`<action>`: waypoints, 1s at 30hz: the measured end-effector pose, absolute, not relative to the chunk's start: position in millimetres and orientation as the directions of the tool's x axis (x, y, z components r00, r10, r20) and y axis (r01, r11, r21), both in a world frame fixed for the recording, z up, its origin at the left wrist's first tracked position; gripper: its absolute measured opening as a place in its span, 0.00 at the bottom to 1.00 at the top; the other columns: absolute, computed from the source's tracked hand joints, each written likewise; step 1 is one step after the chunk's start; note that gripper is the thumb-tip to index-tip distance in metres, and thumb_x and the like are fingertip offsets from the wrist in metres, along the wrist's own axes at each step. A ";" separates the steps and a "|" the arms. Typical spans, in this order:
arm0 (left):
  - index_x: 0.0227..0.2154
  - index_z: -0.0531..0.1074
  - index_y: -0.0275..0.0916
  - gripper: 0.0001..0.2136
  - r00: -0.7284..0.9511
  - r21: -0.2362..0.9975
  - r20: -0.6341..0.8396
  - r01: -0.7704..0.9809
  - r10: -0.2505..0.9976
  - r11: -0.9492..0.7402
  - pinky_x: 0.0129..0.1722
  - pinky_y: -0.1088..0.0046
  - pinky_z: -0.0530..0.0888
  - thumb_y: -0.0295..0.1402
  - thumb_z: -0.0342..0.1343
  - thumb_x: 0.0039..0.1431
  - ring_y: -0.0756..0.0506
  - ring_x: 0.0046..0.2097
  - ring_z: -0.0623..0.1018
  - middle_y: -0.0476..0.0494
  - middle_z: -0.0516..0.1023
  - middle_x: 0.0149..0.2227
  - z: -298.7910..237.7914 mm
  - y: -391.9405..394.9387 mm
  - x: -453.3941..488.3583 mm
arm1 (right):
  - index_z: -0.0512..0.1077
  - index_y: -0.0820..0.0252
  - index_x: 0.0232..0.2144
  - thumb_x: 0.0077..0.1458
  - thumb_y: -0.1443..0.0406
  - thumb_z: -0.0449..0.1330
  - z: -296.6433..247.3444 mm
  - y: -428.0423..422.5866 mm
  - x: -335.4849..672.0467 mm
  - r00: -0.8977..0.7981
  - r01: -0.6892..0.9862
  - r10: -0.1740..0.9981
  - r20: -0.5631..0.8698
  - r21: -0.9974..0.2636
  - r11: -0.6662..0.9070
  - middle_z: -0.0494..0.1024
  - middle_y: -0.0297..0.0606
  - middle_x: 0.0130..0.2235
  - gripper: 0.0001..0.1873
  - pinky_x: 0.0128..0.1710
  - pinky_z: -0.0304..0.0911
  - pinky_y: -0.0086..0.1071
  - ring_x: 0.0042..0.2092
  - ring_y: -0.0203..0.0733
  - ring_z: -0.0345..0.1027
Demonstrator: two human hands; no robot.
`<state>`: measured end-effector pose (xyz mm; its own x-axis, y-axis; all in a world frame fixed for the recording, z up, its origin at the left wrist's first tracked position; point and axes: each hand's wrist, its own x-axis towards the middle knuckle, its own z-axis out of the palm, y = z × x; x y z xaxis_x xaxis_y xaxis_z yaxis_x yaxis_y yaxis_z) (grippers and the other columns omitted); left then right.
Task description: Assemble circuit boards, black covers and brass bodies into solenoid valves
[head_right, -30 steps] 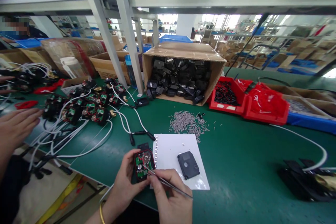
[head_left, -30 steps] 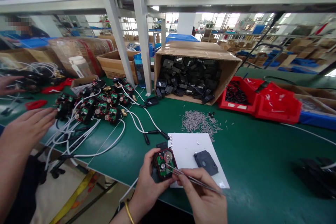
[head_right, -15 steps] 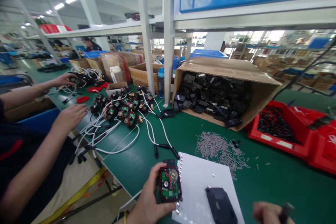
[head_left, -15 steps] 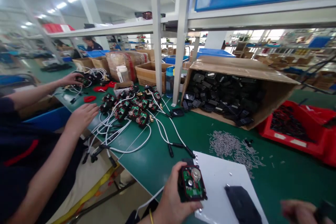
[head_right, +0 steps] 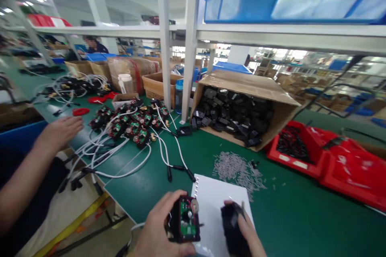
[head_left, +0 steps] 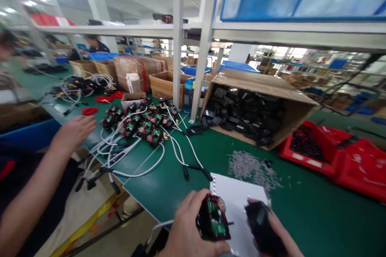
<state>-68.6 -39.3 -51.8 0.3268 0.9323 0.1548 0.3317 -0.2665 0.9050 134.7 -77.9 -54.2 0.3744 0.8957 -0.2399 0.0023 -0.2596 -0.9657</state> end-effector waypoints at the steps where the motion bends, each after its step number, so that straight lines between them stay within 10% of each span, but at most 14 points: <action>1: 0.50 0.63 0.40 0.39 0.345 0.855 0.178 0.410 0.922 -0.318 0.47 0.59 0.70 0.37 0.71 0.30 0.37 0.46 0.71 0.40 0.71 0.44 -45.5 -42.9 -68.4 | 0.68 0.51 0.44 0.46 0.43 0.53 -47.7 -79.7 127.3 0.355 -0.070 0.888 -0.292 -0.956 -0.286 0.73 0.38 0.29 0.28 0.13 0.45 0.25 0.14 0.27 0.44; 6: 0.53 0.59 0.45 0.40 0.409 0.626 0.249 0.623 0.878 -0.468 0.45 0.57 0.71 0.28 0.69 0.34 0.37 0.45 0.70 0.42 0.69 0.45 -39.0 -51.4 -64.2 | 0.65 0.52 0.45 0.40 0.47 0.64 -45.1 -79.0 89.7 0.130 -0.644 0.860 -0.494 -0.701 -0.305 0.70 0.28 0.25 0.31 0.13 0.34 0.18 0.15 0.21 0.36; 12: 0.55 0.56 0.45 0.39 0.453 0.489 0.284 0.690 0.845 -0.534 0.44 0.56 0.71 0.27 0.68 0.38 0.37 0.44 0.70 0.41 0.69 0.45 -46.8 -48.2 -63.0 | 0.63 0.50 0.48 0.49 0.45 0.56 -48.5 -84.6 79.3 0.163 -0.313 0.943 -0.290 -0.922 -0.230 0.72 0.36 0.41 0.28 0.30 0.64 0.27 0.34 0.38 0.67; 21: 0.52 0.60 0.41 0.40 0.489 0.594 0.176 0.640 0.855 -0.488 0.45 0.56 0.71 0.29 0.71 0.32 0.38 0.44 0.70 0.41 0.70 0.44 -36.7 -48.0 -64.3 | 0.56 0.53 0.50 0.56 0.46 0.45 -51.5 -88.9 85.8 0.020 -0.246 0.966 -0.257 -0.938 -0.245 0.69 0.39 0.47 0.25 0.36 0.64 0.33 0.42 0.45 0.66; 30: 0.53 0.59 0.46 0.38 0.538 0.740 0.209 0.459 0.816 -0.492 0.47 0.57 0.68 0.32 0.68 0.37 0.39 0.45 0.68 0.43 0.68 0.44 -40.5 -36.8 -62.7 | 0.55 0.57 0.55 0.60 0.51 0.44 -51.1 -91.6 74.9 0.141 0.304 0.990 0.005 -0.952 -0.038 0.64 0.42 0.54 0.25 0.55 0.51 0.35 0.57 0.46 0.55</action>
